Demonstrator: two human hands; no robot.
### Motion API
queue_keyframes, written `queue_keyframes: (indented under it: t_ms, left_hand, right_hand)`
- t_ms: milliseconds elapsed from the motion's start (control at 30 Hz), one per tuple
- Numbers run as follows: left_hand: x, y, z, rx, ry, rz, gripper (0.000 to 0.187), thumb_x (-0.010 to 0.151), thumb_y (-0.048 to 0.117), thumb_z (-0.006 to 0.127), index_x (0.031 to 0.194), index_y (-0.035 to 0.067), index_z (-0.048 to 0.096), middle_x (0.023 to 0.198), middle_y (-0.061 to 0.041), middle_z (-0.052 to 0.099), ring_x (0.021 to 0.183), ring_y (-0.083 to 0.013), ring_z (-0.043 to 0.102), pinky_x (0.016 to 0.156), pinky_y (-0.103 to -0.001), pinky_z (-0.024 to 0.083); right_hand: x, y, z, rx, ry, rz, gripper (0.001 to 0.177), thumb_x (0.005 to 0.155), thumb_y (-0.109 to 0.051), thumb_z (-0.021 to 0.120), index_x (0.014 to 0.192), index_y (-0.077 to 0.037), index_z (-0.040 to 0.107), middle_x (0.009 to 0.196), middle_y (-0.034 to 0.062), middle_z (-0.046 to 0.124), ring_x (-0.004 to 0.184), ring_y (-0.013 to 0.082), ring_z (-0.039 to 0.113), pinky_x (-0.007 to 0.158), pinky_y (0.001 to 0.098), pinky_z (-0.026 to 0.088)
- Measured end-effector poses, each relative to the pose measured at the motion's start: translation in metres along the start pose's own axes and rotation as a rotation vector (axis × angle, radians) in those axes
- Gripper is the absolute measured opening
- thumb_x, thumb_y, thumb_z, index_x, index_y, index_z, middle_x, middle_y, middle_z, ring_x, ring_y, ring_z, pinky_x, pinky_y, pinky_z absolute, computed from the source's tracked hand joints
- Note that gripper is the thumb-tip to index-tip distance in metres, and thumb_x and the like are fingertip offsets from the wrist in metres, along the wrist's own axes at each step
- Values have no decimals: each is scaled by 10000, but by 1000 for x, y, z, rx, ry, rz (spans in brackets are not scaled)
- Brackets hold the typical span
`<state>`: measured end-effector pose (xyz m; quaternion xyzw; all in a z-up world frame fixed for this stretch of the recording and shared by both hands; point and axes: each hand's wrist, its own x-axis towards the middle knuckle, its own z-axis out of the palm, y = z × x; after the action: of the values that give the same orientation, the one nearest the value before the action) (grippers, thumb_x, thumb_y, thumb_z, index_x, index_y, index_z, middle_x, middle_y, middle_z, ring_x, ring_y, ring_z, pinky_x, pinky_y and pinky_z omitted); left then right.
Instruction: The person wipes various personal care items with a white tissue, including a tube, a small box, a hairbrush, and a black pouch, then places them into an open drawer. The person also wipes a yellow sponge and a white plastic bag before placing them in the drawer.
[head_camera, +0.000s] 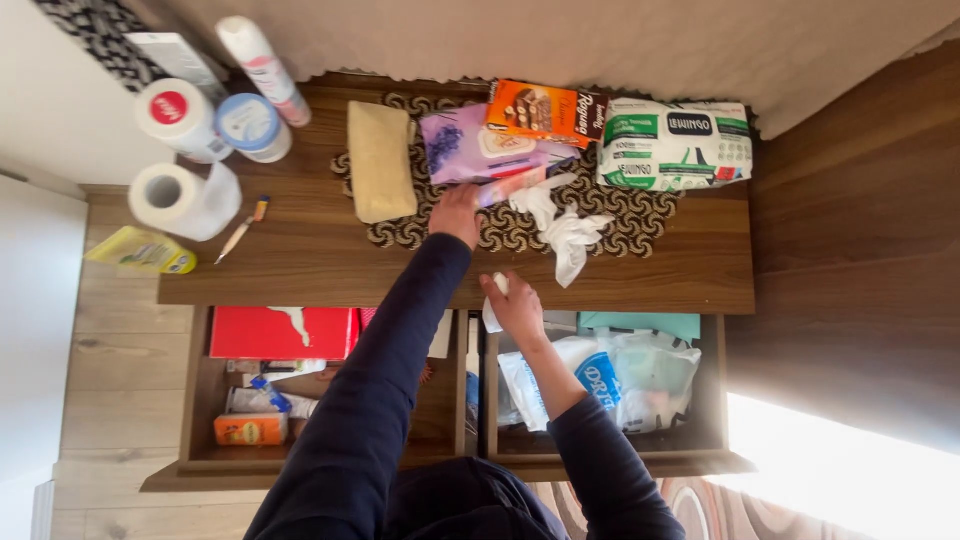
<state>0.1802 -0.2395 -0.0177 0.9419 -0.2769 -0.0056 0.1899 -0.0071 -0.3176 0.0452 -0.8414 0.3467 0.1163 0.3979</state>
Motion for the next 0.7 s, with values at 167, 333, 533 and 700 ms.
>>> queue_keyframes:
  t_ms: [167, 333, 533, 700]
  left_hand:
    - [22, 3, 15, 16, -127, -85, 632, 827, 358, 815, 1340, 113, 540, 1274, -109, 612, 1242, -320, 573, 1012, -475, 518]
    - [-5, -2, 17, -135, -125, -186, 530, 883, 377, 781, 1261, 71, 571, 1235, -125, 531, 1137, -360, 647, 903, -461, 604]
    - [-89, -28, -40, -634, -184, -434, 698, 894, 639, 687, 1316, 102, 543, 1255, -228, 651, 1210, -423, 631, 1035, -542, 518]
    - [-174, -9, -124, -933, -175, -451, 661, 846, 592, 763, 1292, 152, 553, 1143, -221, 656, 962, -367, 733, 868, -469, 629]
  right_hand:
    - [-9, 18, -8, 77, 13, 21, 507, 918, -650, 636, 1142, -203, 724, 995, 182, 745, 1067, 415, 692, 947, 535, 547]
    - [-17, 14, -12, 127, 5, -10, 433, 931, -636, 647, 1172, -283, 718, 1032, 155, 736, 1082, 387, 686, 949, 525, 542]
    - [-19, -6, 14, 381, -49, 57, 623, 896, -609, 725, 1316, -178, 563, 1265, 153, 684, 1247, 351, 608, 1078, 521, 453]
    - [-31, -50, 47, 1265, -44, 188, 372, 992, -422, 649, 1069, -60, 605, 906, 83, 683, 842, 188, 714, 772, 317, 576]
